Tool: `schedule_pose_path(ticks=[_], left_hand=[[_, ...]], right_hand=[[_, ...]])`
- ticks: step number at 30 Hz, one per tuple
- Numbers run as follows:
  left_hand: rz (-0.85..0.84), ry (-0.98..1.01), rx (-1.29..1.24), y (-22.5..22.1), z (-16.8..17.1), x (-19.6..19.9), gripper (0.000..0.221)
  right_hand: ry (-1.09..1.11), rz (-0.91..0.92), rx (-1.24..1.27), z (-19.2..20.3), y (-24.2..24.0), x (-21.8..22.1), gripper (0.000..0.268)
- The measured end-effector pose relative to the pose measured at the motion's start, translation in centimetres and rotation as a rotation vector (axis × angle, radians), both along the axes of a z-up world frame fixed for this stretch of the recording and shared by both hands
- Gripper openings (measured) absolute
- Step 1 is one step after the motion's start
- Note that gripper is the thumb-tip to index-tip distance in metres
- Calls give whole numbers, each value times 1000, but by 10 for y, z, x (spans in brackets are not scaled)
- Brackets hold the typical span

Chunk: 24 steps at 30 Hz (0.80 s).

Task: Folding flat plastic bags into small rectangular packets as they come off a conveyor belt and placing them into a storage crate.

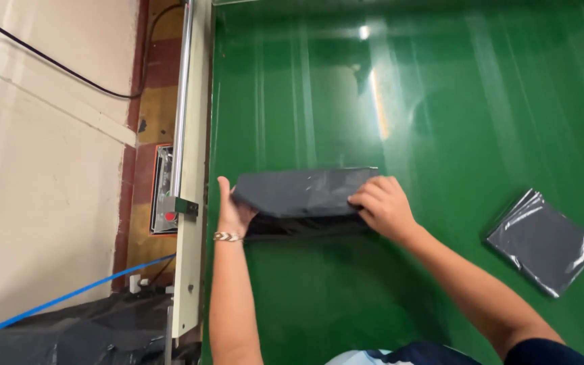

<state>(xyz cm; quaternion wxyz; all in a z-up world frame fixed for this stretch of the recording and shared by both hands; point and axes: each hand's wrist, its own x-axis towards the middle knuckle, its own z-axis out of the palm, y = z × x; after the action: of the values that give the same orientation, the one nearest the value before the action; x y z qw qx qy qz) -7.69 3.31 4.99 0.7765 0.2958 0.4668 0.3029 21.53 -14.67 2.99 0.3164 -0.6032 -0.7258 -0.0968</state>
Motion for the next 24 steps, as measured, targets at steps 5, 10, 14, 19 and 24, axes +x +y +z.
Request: schedule_pose_path(ticks=[5, 10, 14, 19, 24], left_hand=[[85, 307, 305, 12, -54, -31, 45], [126, 1231, 1567, -22, -51, 6, 56], [-279, 1347, 1712, -70, -36, 61, 71], [-535, 1388, 1553, -59, -36, 11, 85], [-614, 1196, 1777, -37, -53, -62, 76]], right_hand=[[-32, 28, 84, -28, -32, -16, 30], [78, 150, -81, 24, -20, -32, 43], [0, 91, -108, 0, 27, -79, 65], [-167, -101, -475, -5, 16, -55, 91], [-226, -238, -435, -10, 5, -15, 91]])
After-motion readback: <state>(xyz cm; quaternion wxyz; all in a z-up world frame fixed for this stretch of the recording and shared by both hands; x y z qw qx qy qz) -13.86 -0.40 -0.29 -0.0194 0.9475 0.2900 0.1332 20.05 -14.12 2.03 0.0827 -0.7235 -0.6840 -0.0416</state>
